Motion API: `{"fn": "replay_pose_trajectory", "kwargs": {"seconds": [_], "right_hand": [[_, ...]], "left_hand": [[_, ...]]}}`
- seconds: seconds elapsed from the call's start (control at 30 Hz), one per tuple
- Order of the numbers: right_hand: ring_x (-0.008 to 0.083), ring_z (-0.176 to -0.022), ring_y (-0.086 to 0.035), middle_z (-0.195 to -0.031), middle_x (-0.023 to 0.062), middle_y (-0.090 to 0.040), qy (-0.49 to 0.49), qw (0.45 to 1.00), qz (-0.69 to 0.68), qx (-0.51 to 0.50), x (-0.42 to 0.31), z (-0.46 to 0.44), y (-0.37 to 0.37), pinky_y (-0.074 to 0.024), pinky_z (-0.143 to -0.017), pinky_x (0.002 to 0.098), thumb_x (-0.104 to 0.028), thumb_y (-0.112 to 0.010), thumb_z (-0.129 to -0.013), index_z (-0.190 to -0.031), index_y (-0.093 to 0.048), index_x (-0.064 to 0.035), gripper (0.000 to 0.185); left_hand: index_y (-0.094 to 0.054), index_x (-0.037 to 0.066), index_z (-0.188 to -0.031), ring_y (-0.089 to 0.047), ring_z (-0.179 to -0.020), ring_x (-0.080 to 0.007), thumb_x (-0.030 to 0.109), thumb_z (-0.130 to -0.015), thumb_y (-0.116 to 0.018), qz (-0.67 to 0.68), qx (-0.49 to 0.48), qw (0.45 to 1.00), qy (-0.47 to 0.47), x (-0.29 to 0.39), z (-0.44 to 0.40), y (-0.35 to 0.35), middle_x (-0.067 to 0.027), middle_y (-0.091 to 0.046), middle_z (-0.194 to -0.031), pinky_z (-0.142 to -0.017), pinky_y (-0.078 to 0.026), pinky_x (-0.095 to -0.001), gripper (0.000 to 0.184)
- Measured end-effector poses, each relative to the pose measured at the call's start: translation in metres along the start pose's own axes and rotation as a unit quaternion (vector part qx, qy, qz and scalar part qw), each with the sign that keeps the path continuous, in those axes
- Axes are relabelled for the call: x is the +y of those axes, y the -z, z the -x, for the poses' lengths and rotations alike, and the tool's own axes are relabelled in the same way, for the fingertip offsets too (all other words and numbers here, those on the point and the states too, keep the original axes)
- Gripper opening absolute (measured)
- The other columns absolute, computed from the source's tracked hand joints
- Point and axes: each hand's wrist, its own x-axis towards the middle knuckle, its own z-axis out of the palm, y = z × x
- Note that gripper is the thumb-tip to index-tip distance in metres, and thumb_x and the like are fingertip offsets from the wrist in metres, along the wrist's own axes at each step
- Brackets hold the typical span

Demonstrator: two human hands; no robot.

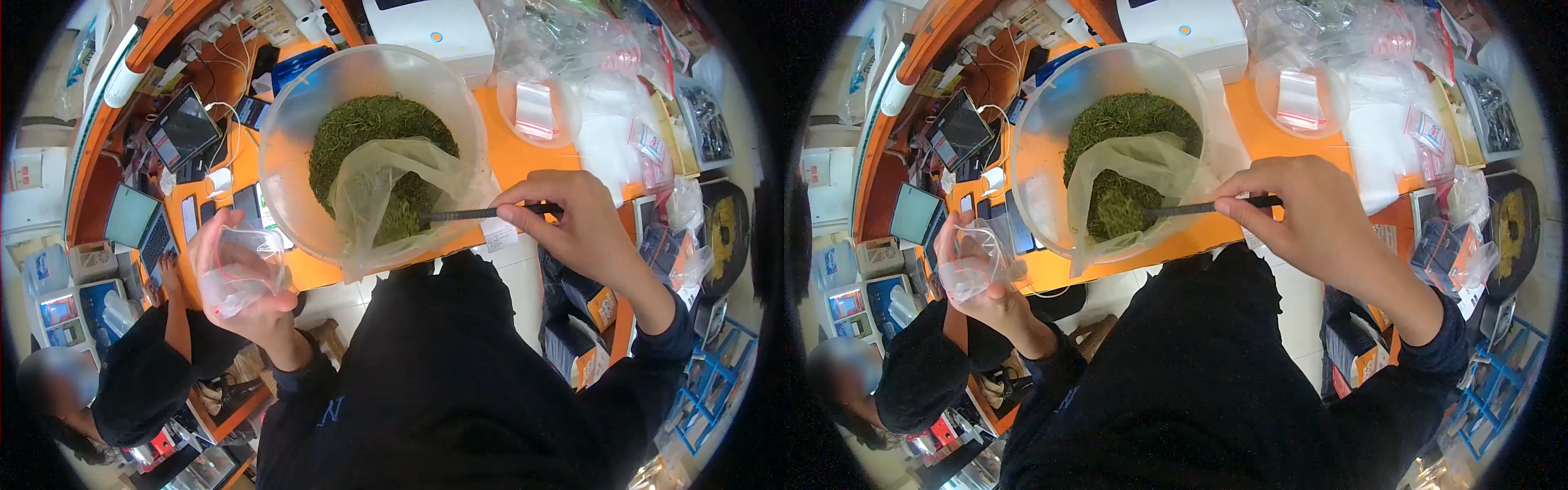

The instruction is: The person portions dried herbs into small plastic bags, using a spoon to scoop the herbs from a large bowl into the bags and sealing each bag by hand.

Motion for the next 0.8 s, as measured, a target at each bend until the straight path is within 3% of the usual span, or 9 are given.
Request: {"fn": "replay_pose_trajectory", "kwargs": {"seconds": [0.17, 0.47, 0.57, 0.8], "right_hand": [[0.0210, -0.068, -0.065, -0.078, 0.0090, -0.067, -0.005, 0.999, -0.006, 0.031, -0.003, 0.004, 0.002, -0.0475, -0.059, 0.0295, -0.023, -0.064, -0.084, -0.087, -0.070, -0.0066, 0.018], [0.0212, -0.062, -0.062, -0.075, 0.0086, -0.066, 0.005, 0.999, 0.005, 0.046, 0.000, 0.004, 0.005, -0.0456, -0.057, 0.0296, -0.022, -0.065, -0.082, -0.085, -0.069, -0.0048, 0.018], [0.0194, -0.059, -0.059, -0.074, 0.0086, -0.065, -0.013, 0.999, -0.011, 0.038, -0.002, 0.003, 0.014, -0.0443, -0.056, 0.0287, -0.021, -0.066, -0.081, -0.084, -0.069, -0.0037, 0.017], [0.0110, -0.067, -0.056, -0.076, 0.0088, -0.064, -0.056, 0.997, -0.053, 0.029, -0.025, 0.009, 0.045, -0.0433, -0.060, 0.0237, -0.009, -0.066, -0.081, -0.085, -0.067, 0.0032, 0.013]], "left_hand": [[-0.053, -0.004, -0.117, -0.054, -0.087, -0.0163, 0.072, -0.048, -0.071, 0.014, -0.025, 1.000, -0.007, 0.005, -0.003, -0.007, -0.0115, -0.056, -0.105, -0.062, -0.041, -0.0219, 0.105], [-0.056, -0.005, -0.114, -0.055, -0.094, -0.0224, 0.062, -0.048, -0.077, 0.065, -0.054, 0.996, 0.006, 0.000, -0.002, -0.007, -0.0115, -0.054, -0.104, -0.083, -0.043, -0.0341, 0.097], [-0.058, -0.005, -0.110, -0.055, -0.095, -0.0234, 0.059, -0.046, -0.079, 0.063, -0.075, 0.995, -0.006, -0.002, -0.007, -0.013, -0.0125, -0.055, -0.103, -0.083, -0.044, -0.0339, 0.093], [-0.061, -0.001, -0.111, -0.055, -0.096, -0.0206, 0.036, -0.043, -0.088, 0.111, -0.139, 0.984, -0.018, -0.009, -0.024, -0.027, -0.0097, -0.059, -0.104, -0.083, -0.044, -0.0314, 0.082]]}}
